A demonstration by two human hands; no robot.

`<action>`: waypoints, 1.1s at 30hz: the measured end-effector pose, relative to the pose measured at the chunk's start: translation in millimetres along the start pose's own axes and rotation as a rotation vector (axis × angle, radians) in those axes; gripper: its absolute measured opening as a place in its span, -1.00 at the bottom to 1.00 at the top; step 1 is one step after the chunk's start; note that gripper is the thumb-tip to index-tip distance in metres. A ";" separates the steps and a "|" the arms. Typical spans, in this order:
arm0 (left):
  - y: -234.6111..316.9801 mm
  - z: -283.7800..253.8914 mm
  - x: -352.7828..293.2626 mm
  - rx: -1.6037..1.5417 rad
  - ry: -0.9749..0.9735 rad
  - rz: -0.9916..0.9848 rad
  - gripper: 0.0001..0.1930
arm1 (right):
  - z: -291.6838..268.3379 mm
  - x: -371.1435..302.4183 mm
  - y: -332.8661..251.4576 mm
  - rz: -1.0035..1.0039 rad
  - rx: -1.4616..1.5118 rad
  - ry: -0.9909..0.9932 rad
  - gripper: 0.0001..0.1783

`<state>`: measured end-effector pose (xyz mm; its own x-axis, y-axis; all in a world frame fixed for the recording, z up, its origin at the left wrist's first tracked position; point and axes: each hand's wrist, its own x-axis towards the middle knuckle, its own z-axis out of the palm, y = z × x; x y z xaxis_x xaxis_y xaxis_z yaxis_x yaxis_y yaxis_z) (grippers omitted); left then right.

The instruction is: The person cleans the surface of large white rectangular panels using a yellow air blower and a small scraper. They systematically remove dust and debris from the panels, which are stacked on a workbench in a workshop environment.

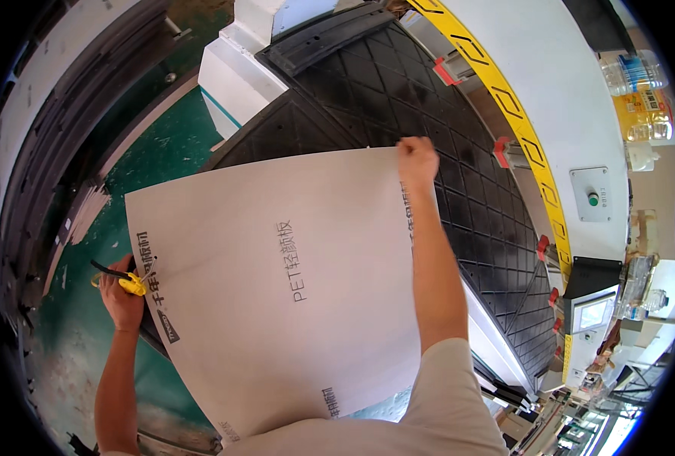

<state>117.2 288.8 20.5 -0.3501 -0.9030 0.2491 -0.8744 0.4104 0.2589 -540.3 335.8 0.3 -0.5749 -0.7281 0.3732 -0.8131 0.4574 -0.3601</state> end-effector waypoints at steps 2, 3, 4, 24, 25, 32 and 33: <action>3.2 -3.0 3.0 0.010 0.002 0.018 -0.65 | 21.9 -29.8 -59.1 -0.129 0.174 0.006 -0.97; 3.9 -4.7 1.1 0.021 0.009 0.014 -0.65 | 25.2 -43.7 -108.0 -0.130 0.225 -0.031 -1.00; 3.2 -3.7 1.5 0.013 0.012 0.013 -0.65 | 32.6 -53.2 -131.6 -0.204 0.292 -0.025 -0.98; -11.3 2.0 -9.6 -0.106 0.006 0.036 -0.68 | -32.1 41.5 102.0 0.175 0.069 0.002 -0.80; -15.0 -0.6 -13.5 -0.089 0.002 0.025 -0.68 | -25.6 39.3 79.1 0.124 0.114 -0.029 -0.80; -17.4 4.8 -7.5 -0.061 -0.010 0.051 -0.68 | -19.9 30.8 89.1 0.115 0.014 0.031 -0.90; -16.6 4.1 -7.9 -0.072 -0.014 0.039 -0.68 | -16.4 26.4 78.2 0.023 0.019 0.040 -0.90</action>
<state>133.1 288.6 10.5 -0.3890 -0.8875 0.2472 -0.8334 0.4533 0.3161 -620.6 360.7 -4.0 -0.5972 -0.6960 0.3986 -0.7977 0.4638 -0.3854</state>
